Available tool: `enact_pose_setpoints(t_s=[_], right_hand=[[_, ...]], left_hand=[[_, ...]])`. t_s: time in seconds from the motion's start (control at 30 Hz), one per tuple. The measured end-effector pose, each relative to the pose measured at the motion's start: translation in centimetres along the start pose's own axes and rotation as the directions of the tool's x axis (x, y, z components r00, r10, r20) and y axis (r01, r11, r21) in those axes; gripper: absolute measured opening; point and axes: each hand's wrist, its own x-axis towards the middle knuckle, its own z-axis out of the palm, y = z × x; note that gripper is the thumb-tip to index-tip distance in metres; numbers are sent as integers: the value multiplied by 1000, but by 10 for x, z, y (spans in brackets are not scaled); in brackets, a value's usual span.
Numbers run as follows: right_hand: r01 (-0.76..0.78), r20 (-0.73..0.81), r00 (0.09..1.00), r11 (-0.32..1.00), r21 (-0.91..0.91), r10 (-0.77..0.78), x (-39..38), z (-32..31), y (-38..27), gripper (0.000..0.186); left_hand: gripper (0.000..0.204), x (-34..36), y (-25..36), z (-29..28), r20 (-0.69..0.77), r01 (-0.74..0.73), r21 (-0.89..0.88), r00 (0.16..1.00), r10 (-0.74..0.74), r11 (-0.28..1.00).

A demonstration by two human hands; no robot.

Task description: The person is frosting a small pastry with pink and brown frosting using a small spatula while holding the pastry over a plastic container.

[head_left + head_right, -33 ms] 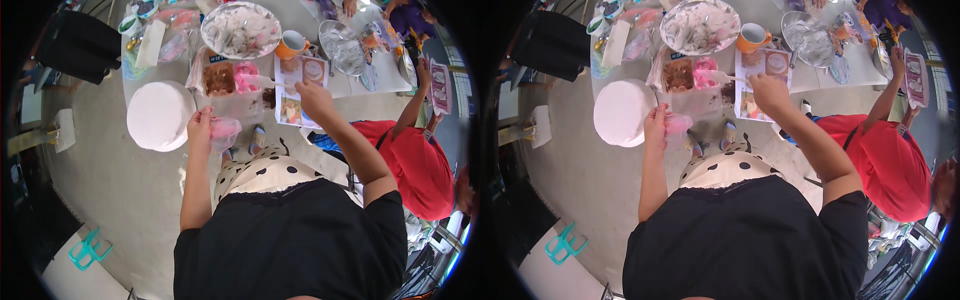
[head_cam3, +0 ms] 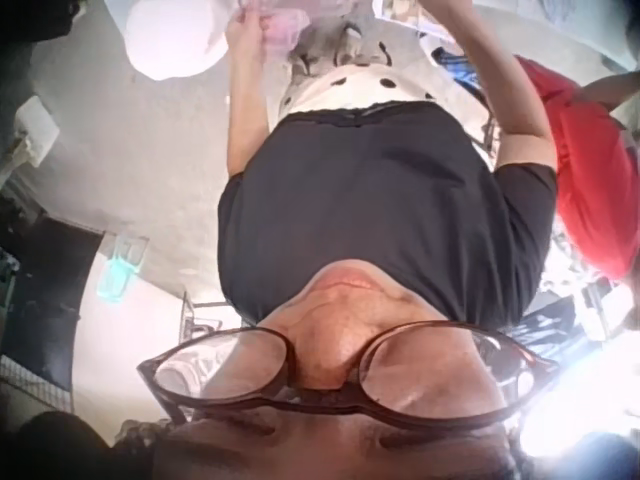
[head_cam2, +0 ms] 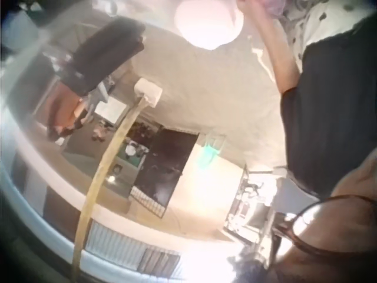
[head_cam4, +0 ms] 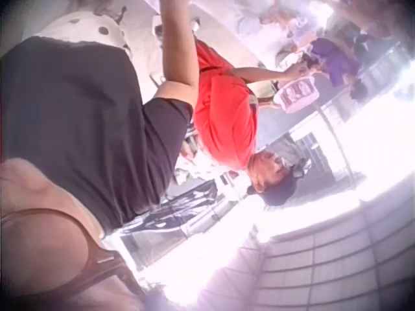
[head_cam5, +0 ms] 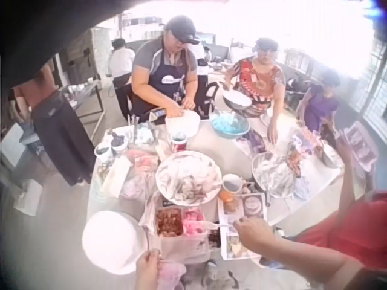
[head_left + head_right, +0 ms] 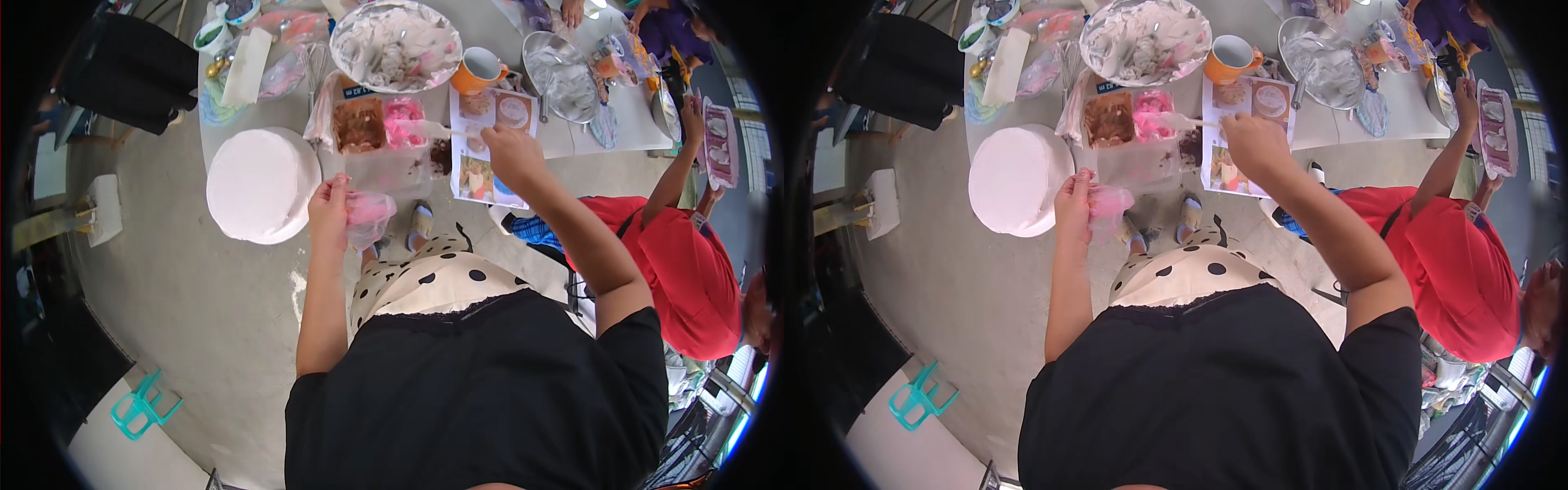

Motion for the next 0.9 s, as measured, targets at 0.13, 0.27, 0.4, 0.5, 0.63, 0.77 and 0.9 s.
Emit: enact_pose_setpoints(t_s=[0.13, 0.27, 0.4, 0.5, 0.63, 0.77, 0.9], right_hand=[[23, 174, 985, 991, -133, 1, 28, -7, -14, 15], [89, 135, 989, 980, -178, -65, 48, 1, -26, 14], [122, 96, 990, 964, -237, -101, 51, 4, -37, 15], [153, 178, 978, 945, -290, -104, 52, -17, -35, 15], [197, 190, 972, 925, -325, -140, 48, -26, -38, 15], [170, 172, 977, 945, -280, -125, 49, -6, -37, 15], [59, 171, 985, 970, -236, -19, 51, -19, -34, 14]], left_hand=[[29, -4, -28, -3, -131, 28, 54, 991, -21, 998], [36, 4, -60, -2, -268, 76, 84, 962, -51, 994], [40, 21, -95, -1, -293, 126, -45, 947, -134, 991], [38, 28, -105, -4, -247, 70, -94, 965, -91, 993], [33, 28, -101, -10, -287, -50, -57, 957, 31, 997], [31, 21, -81, -6, -246, -48, 171, 965, 90, 984], [29, 12, -67, -6, -230, -6, 38, 973, 15, 999]])
